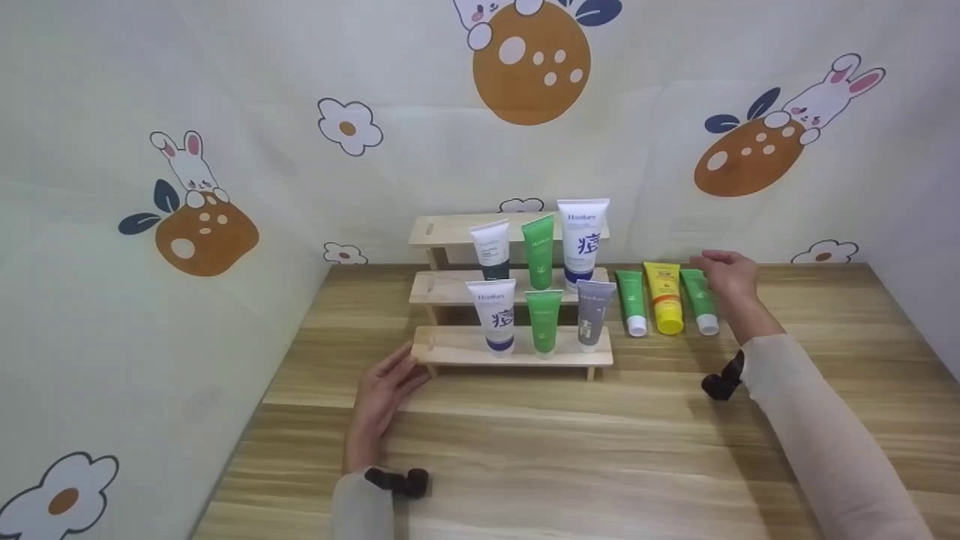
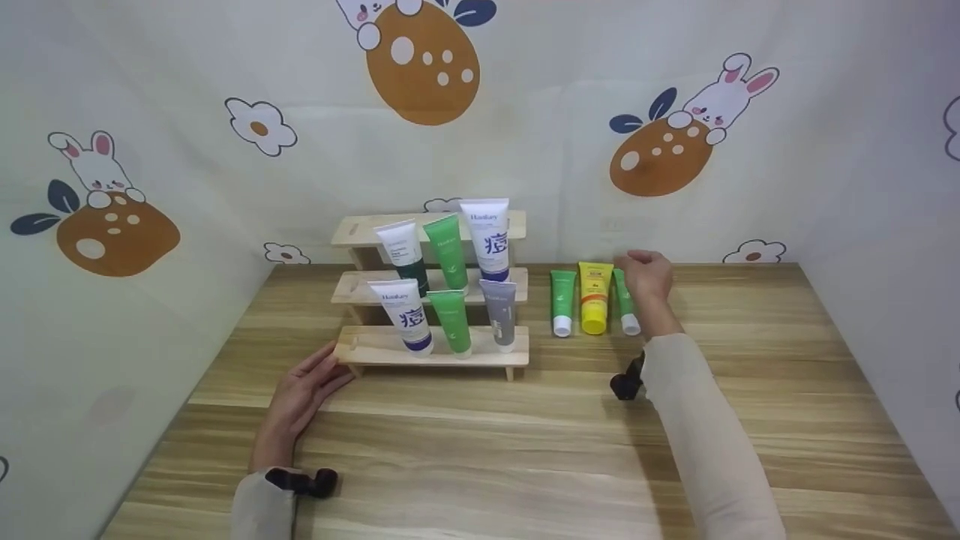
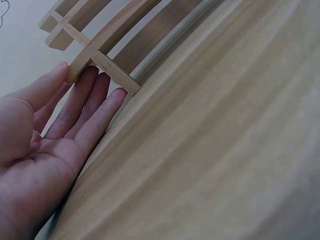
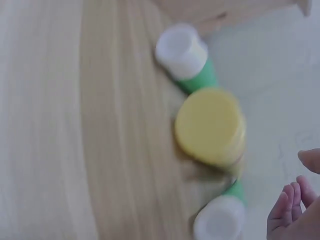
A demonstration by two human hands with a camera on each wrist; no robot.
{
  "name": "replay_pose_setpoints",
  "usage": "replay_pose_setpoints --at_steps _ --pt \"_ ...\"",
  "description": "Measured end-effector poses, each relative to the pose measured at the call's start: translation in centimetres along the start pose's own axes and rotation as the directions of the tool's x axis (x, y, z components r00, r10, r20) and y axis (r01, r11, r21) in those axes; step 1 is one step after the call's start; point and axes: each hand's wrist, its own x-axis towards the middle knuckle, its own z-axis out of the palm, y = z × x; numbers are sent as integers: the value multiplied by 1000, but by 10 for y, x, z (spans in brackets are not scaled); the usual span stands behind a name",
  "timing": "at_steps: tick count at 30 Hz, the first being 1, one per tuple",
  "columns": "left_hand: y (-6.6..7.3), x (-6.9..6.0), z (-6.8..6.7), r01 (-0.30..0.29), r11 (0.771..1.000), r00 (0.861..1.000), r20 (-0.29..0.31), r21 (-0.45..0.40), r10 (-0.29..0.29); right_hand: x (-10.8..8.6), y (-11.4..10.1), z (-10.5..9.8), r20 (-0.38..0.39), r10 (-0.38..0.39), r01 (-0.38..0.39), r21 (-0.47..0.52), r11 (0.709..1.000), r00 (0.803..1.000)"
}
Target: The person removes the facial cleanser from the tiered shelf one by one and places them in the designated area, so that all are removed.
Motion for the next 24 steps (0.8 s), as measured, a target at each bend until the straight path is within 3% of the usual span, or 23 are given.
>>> replay_pose_setpoints --at_steps 5,13,24 --pt "1 0 0 -5 1000 1000 -2 5 5 -18 -15 5 43 -117 115 45 992 992" --pt "-1 0 -1 -7 1000 1000 -7 9 8 -40 -31 20 83 -274 258 158 953 958" --pt "-1 2 0 2 1000 1000 -14 20 -1 -75 -54 44 176 -463 426 211 880 869"
